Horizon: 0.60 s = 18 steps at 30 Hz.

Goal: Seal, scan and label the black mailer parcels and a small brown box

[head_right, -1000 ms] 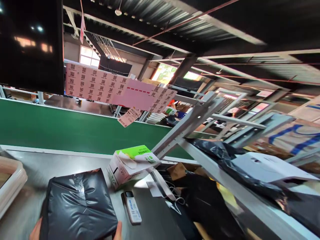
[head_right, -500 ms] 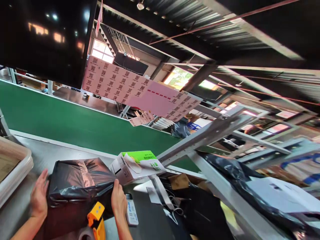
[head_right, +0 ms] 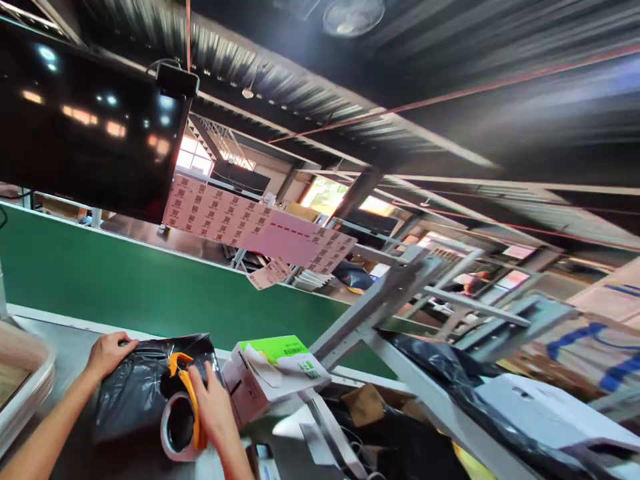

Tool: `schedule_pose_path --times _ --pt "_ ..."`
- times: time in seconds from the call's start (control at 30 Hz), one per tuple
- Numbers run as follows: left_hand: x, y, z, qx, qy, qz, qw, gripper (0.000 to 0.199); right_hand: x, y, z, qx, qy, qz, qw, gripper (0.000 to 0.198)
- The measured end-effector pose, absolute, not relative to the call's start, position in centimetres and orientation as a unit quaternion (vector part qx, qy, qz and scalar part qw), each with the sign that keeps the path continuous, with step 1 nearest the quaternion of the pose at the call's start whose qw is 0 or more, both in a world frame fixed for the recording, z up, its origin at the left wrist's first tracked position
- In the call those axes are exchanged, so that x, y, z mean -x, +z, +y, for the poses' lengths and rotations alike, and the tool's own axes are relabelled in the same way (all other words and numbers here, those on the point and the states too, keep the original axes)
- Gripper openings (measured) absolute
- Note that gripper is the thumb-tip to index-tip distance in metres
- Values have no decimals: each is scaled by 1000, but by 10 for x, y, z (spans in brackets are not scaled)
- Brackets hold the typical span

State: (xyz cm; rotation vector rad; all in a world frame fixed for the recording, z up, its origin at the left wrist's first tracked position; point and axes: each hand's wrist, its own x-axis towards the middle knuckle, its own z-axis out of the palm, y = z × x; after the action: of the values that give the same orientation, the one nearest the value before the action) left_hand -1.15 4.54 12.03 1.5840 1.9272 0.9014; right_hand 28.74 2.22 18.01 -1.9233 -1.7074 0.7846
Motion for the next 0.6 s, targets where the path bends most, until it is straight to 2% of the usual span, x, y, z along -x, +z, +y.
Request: schedule_pose_path --times 0.13,0.23,0.4,0.47,0.53,0.6 --pt "14 117 59 -629 276 705 180 47 -260 182 -12 658 247 -681 206 66" --pt "7 102 49 -678 235 689 102 54 -235 186 -16 644 197 -715 187 68" --pt "-8 84 25 -761 96 640 44 91 -205 207 5 631 191 -736 152 54" --pt "-20 83 18 -750 66 658 -15 94 -200 215 8 651 162 -731 121 49" --pt "-31 86 14 -734 63 673 -62 89 -199 221 1 664 140 -729 91 48" --pt "-36 92 15 -730 66 677 -69 87 -205 224 -16 666 141 -729 70 50"
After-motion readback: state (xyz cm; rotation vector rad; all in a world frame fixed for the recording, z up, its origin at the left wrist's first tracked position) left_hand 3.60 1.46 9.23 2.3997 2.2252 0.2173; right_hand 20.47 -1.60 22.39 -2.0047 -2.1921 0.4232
